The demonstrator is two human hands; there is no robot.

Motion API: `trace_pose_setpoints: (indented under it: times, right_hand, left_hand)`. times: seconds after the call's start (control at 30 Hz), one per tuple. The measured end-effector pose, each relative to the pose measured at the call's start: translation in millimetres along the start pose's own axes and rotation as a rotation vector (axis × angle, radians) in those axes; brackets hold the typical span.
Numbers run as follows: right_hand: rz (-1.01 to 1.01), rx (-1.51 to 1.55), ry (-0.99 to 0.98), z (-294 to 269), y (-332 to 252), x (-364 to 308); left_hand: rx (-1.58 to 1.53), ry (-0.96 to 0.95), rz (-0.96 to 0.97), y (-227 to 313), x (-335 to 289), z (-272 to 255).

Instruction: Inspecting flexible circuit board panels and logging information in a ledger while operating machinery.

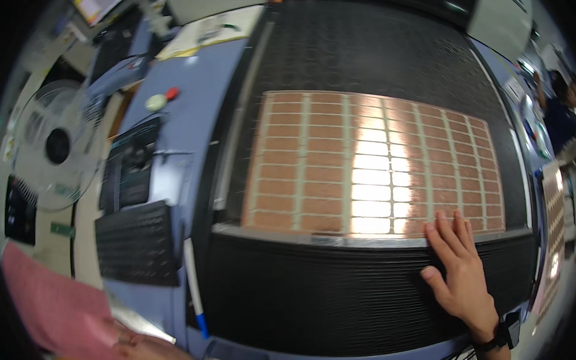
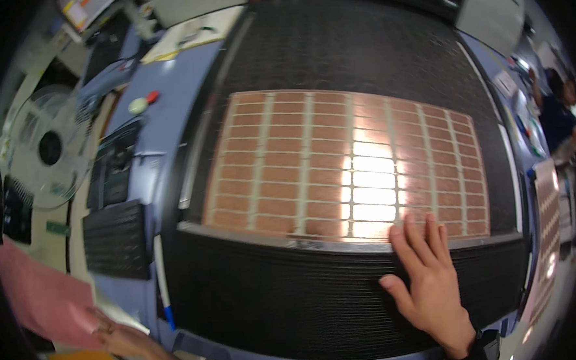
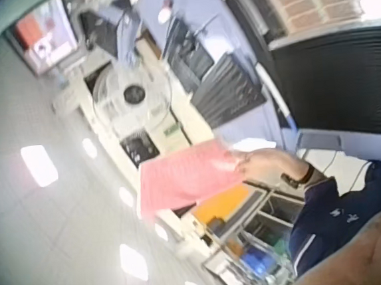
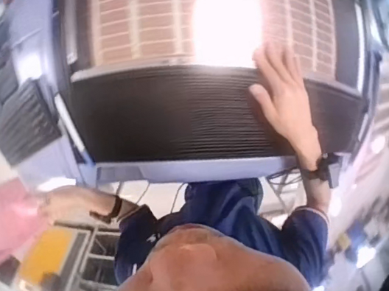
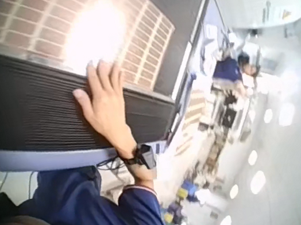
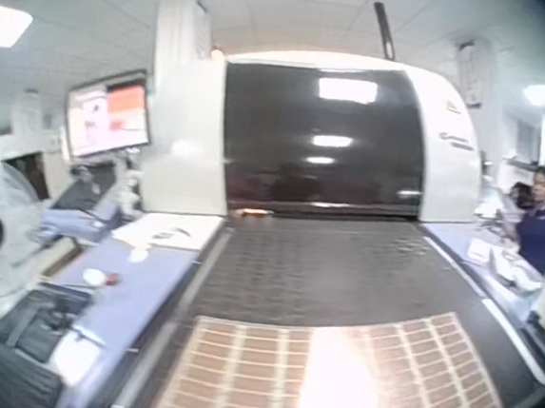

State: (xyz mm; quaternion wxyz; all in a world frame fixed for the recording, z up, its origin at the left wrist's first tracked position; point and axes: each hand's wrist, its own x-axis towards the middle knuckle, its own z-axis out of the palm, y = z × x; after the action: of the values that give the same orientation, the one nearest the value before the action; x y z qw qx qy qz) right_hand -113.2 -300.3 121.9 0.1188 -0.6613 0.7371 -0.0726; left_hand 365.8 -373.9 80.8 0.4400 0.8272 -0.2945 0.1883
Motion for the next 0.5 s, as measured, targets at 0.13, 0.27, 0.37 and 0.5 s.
trace_pose_setpoints:
  times: [0.13,0.27,0.37,0.5]
  right_hand:
    - [-0.09,-0.02,0.043,14,-15,7]
    - [-0.155,-0.039,0.096,18,-28,9]
    - [-0.181,-0.019,0.11,13,-36,10]
    - [-0.163,0.09,0.08,4,-30,-6]
  left_hand:
    - [-0.96,0.105,-0.255,19,-5,9]
    - [-1.032,0.023,-0.244,23,1,10]
    - [-1.111,-0.059,-0.277,24,13,11]
    - [-1.35,-0.183,-0.326,2,33,53]
